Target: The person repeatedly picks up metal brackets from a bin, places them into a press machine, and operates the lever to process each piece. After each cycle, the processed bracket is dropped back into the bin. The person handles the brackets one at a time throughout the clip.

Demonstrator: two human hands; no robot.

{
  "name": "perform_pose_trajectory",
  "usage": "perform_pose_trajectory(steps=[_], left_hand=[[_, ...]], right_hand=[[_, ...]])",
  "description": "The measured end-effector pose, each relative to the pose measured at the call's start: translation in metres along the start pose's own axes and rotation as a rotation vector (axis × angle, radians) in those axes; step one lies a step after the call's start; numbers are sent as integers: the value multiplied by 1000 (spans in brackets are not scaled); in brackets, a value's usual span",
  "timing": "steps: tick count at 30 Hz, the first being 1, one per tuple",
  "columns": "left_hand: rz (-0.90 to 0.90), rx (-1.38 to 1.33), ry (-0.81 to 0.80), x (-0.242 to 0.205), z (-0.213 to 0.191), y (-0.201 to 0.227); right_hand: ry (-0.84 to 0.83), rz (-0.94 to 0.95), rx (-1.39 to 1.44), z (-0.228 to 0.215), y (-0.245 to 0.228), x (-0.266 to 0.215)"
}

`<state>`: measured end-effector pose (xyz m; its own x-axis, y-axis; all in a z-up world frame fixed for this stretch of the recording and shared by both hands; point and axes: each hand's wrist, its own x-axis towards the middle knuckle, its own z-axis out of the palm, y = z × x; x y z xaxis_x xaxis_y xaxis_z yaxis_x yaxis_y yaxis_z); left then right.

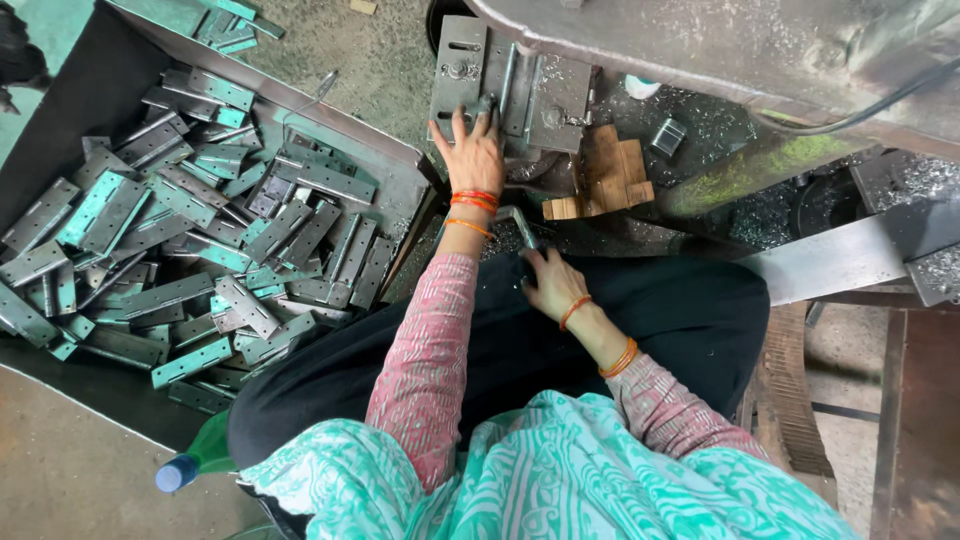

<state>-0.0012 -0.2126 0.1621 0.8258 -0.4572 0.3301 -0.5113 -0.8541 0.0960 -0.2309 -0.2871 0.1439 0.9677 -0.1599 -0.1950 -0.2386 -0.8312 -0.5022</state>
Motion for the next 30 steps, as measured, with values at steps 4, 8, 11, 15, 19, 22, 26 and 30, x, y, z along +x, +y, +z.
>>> perform_pose_trajectory(steps=[4, 8, 11, 15, 19, 22, 26, 30], left_hand=[[-15, 19, -115, 20, 12, 13], [-10, 43, -56, 42, 20, 17], [22, 12, 57, 36, 23, 12], [34, -8, -102, 17, 15, 3], [35, -29, -105, 17, 8, 1], [21, 29, -133, 26, 13, 2], [-25, 58, -202, 51, 18, 8], [-12, 66, -243, 59, 18, 7]], right_hand=[[-18, -24, -58, -28, -10, 17], [-25, 30, -56, -16, -9, 17], [62, 16, 19, 17, -3, -5], [104, 6, 104, 33, 5, -13], [36, -8, 45, 4, 1, -1], [-23, 6, 17, -21, -6, 11], [-30, 49, -33, -28, -15, 15], [136, -3, 126, -4, -10, -3]])
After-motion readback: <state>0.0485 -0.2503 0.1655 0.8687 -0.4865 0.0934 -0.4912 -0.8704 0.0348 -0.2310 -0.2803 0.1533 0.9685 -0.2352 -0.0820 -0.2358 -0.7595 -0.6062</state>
